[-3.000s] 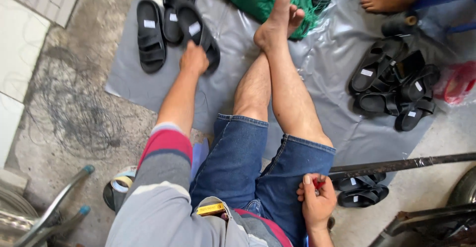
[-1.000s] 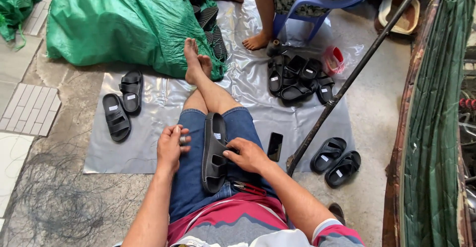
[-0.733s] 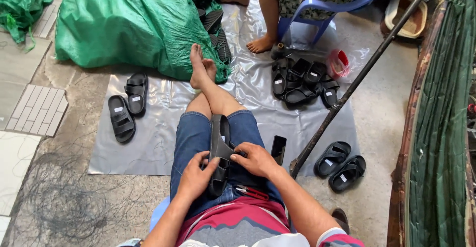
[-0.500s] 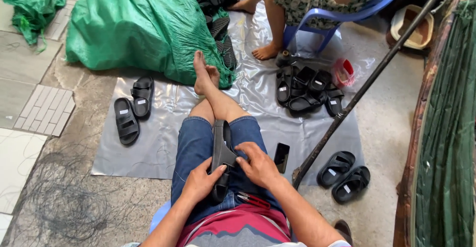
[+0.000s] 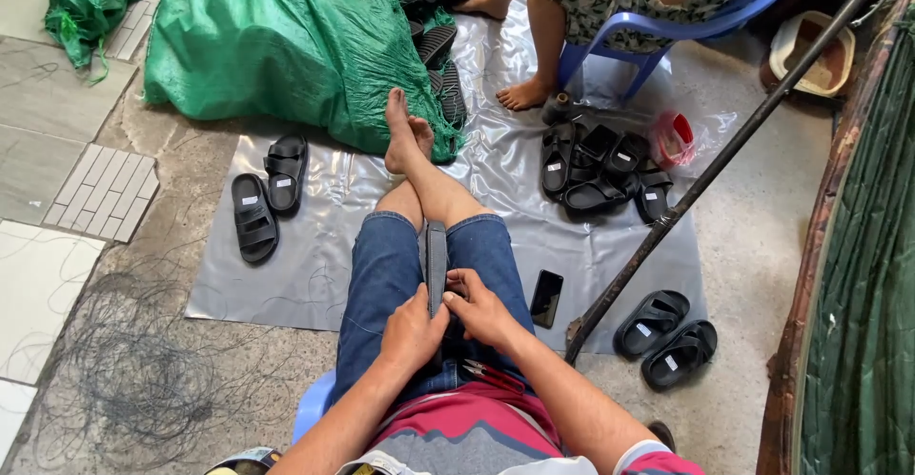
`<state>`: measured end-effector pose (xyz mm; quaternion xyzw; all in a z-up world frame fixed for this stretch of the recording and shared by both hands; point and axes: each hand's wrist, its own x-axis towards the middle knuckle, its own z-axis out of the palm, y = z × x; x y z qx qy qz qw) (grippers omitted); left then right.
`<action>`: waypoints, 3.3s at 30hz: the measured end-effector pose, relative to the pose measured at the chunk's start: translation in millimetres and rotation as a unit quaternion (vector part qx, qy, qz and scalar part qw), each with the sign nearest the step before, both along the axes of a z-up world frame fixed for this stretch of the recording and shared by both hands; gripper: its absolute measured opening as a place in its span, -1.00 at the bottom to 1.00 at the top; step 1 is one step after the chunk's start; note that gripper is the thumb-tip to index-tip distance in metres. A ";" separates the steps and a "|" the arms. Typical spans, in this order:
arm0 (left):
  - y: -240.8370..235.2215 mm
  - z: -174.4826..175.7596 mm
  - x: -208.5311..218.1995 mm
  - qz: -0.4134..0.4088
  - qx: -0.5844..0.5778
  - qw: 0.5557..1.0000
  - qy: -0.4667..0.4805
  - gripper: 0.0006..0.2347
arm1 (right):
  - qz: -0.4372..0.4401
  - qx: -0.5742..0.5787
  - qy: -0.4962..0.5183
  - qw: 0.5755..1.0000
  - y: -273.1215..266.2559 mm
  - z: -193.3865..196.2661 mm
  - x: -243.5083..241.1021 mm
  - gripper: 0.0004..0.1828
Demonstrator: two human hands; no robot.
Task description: The person sits on a low chair and sews a black sandal held on their lap using a needle and thread. They pull the thread through the sandal repeatedly, then use scissors to cut the thread before continuing to sew.
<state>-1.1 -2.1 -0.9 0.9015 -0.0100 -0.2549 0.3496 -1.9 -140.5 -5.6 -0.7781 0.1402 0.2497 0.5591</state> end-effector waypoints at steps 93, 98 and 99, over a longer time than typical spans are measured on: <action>35.6 -17.7 -25.5 -0.037 -0.292 0.955 -0.048 -0.42 | 0.376 -0.127 -0.194 0.897 -63.6 40.1 -3.9 -0.59; 36.1 -19.5 -25.9 -0.039 -0.288 0.955 -0.052 -0.42 | 0.378 -0.164 -0.210 0.886 -60.1 39.4 -9.7 -0.58; 36.1 -19.9 -25.7 -0.041 -0.287 0.956 -0.054 -0.42 | 0.380 -0.188 -0.223 0.878 -59.3 37.6 -11.7 -0.57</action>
